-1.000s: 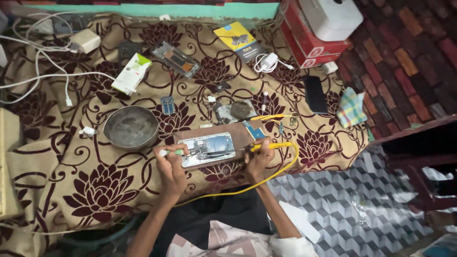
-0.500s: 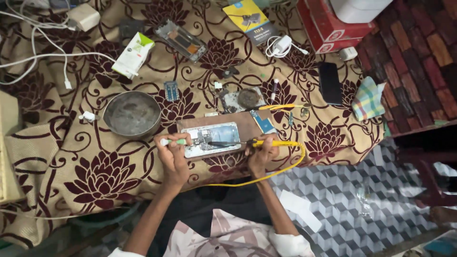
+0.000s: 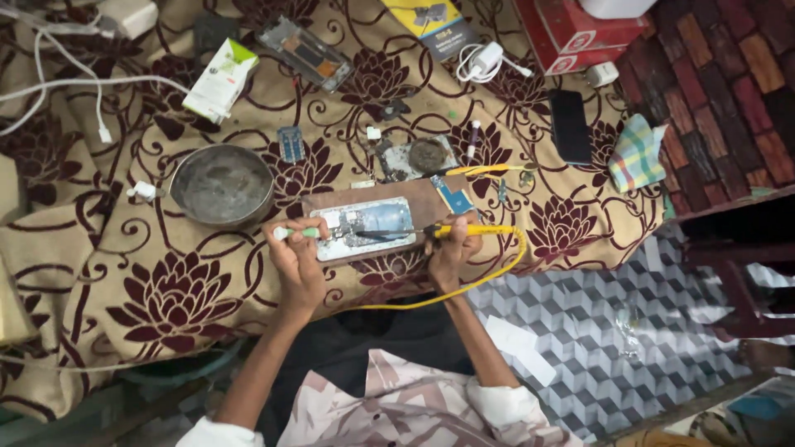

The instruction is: The person uses a soldering iron and a small tube of flux to work on a disassembled smartphone motherboard. They repeatedly apply flux and solder to various points on the circuit board while seated at a cluttered workbench.

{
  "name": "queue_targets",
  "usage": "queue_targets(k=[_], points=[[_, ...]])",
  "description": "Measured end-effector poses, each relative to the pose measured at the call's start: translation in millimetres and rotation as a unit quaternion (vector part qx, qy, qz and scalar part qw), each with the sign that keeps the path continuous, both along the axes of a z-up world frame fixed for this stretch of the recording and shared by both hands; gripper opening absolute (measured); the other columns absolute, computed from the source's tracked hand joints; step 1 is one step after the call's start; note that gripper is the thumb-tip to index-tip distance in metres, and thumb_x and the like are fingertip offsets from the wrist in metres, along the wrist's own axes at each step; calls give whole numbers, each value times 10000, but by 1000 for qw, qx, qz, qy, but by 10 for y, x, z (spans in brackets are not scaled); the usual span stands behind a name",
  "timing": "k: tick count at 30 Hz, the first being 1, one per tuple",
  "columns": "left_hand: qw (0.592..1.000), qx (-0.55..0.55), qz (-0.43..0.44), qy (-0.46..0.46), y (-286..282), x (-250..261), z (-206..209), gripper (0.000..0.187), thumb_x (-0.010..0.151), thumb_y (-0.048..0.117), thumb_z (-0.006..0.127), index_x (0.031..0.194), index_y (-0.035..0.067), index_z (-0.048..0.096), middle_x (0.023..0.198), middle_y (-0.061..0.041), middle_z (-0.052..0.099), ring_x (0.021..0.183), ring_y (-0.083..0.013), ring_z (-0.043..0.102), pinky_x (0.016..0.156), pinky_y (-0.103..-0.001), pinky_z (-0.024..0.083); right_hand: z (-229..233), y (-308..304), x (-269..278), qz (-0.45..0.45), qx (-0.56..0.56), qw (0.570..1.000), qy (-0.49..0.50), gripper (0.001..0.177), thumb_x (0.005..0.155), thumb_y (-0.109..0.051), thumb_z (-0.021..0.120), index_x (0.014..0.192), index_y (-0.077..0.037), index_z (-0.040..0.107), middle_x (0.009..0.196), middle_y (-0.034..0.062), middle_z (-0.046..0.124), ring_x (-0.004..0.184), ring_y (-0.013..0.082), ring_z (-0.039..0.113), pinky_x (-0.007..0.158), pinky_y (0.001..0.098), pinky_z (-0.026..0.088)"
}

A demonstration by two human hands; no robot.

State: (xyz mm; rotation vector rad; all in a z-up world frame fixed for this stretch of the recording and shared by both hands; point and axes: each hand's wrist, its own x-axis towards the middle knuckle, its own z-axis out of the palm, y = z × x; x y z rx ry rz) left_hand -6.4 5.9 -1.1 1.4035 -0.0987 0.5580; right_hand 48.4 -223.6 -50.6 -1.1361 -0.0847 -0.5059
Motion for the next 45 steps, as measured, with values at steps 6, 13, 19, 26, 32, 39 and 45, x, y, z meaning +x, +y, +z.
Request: queue_targets(k=[6,13,19,26,32,39,45], points=[[999,25,3,-36,17,20,-8,289,1182,349,354,1149,62,329,983,-136,639,716,-66,408,655,-230,370,87,-30,74,16,20,999,23,281,1104,-287,537,955,-52,496,683,14,482,483,74,438,394,242,349],[999,38,9,-22,24,62,-17,312,1157,381,335,1110,72,330,948,-125,667,620,-46,392,547,-214,331,449,-23,97,-2,-147,989,-18,279,1072,-201,554,845,-41,531,636,22,557,473,67,462,427,239,360],[998,49,15,-36,18,62,1,357,1160,420,329,1133,64,337,974,-132,662,683,-67,466,600,-219,378,987,31,130,27,-360,929,-78,247,1071,-129,564,857,-12,608,691,38,600,585,104,538,527,264,396],[1000,19,-3,-13,22,34,28,341,1176,396,348,1126,59,333,979,-137,656,714,-72,458,617,-229,369,1507,182,102,107,-453,881,-86,272,1061,-113,570,807,-23,600,684,35,606,554,120,518,499,302,386],[1000,22,10,0,19,15,13,344,1144,402,345,1122,59,337,957,-130,652,631,-58,376,571,-225,327,1671,266,-16,84,-541,812,-204,137,1051,-55,573,933,13,589,776,55,537,627,142,505,556,305,360],[999,38,10,-32,26,36,37,388,1172,442,330,1145,55,336,1007,-131,651,787,-97,527,678,-241,420,1767,477,-198,-21,-642,730,-234,131,951,-28,639,840,-82,599,766,11,490,668,139,454,731,383,243],[1000,16,0,-20,12,20,40,406,1166,461,346,1152,56,335,1001,-141,646,796,-107,513,735,-255,444,1826,627,-168,49,-494,867,-46,334,928,-109,665,680,-48,449,549,43,382,474,200,397,468,366,281]])
